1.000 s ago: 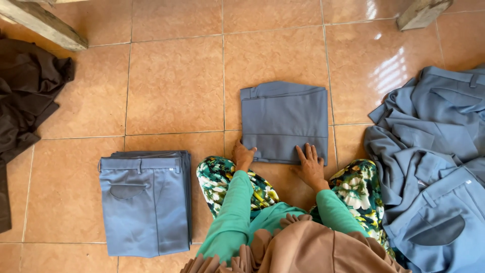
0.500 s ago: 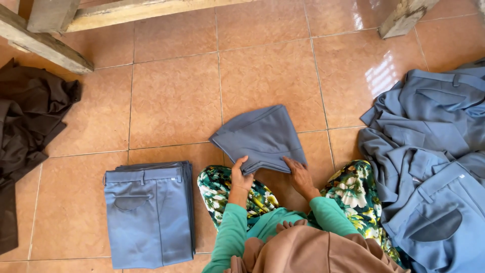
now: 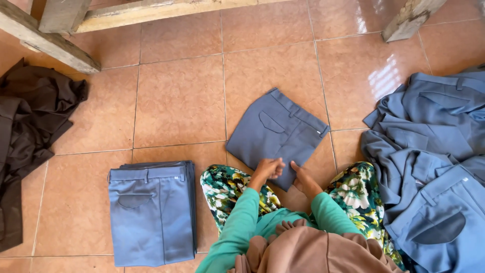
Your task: Folding blue trousers into neat rectangles and stacking them on the floor.
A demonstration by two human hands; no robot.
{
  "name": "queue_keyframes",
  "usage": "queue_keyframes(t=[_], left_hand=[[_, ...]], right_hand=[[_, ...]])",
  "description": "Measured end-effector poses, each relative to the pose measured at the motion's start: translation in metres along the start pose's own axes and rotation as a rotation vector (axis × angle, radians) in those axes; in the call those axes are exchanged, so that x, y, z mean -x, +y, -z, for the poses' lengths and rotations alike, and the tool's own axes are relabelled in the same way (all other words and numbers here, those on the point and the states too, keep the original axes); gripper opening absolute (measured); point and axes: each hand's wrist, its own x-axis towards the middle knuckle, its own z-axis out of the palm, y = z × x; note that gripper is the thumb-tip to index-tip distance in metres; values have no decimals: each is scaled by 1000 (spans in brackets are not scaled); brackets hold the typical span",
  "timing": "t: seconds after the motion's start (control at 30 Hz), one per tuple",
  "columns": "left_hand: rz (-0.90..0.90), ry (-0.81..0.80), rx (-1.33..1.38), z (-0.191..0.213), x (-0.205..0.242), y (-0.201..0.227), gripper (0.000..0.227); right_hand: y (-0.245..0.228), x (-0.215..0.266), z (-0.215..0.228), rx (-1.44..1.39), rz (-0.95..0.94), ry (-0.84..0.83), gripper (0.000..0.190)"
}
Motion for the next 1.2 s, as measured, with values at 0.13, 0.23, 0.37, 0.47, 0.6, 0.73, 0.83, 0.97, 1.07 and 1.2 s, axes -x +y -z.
queue_keyframes(t=[0.13, 0.23, 0.37, 0.47, 0.6, 0.73, 0.83, 0.97, 1.07, 1.2], left_hand=[[23, 281, 98, -1, 4, -77, 53], [-159, 419, 326, -20, 42, -57, 91], [-34, 450, 644, -32, 45, -41, 106], [60, 437, 886, -31, 75, -7, 109], [116, 286, 1130, -27, 71, 6, 117], [-36, 433, 1199, -35, -18, -89, 62], [-177, 536, 1026, -33, -23, -106, 38], [-277, 423, 954, -4, 65, -58, 70], [-246, 373, 993, 14, 73, -60, 89], [-172, 241, 994, 62, 119, -10, 64]], right_hand=[[37, -63, 41, -89, -53, -26, 92], [34, -54, 33, -154, -72, -36, 90], [50, -81, 49, -243, -63, -55, 85], [58, -98, 68, -321, -55, -49, 79], [94, -164, 113, -392, -53, -34, 64], [86, -151, 112, -341, -69, -24, 52], [82, -181, 141, -252, -58, -6, 46], [53, -202, 164, -288, -11, 107, 36], [32, -227, 163, -182, 61, 159, 33], [-13, -220, 102, -80, 149, 177, 34]])
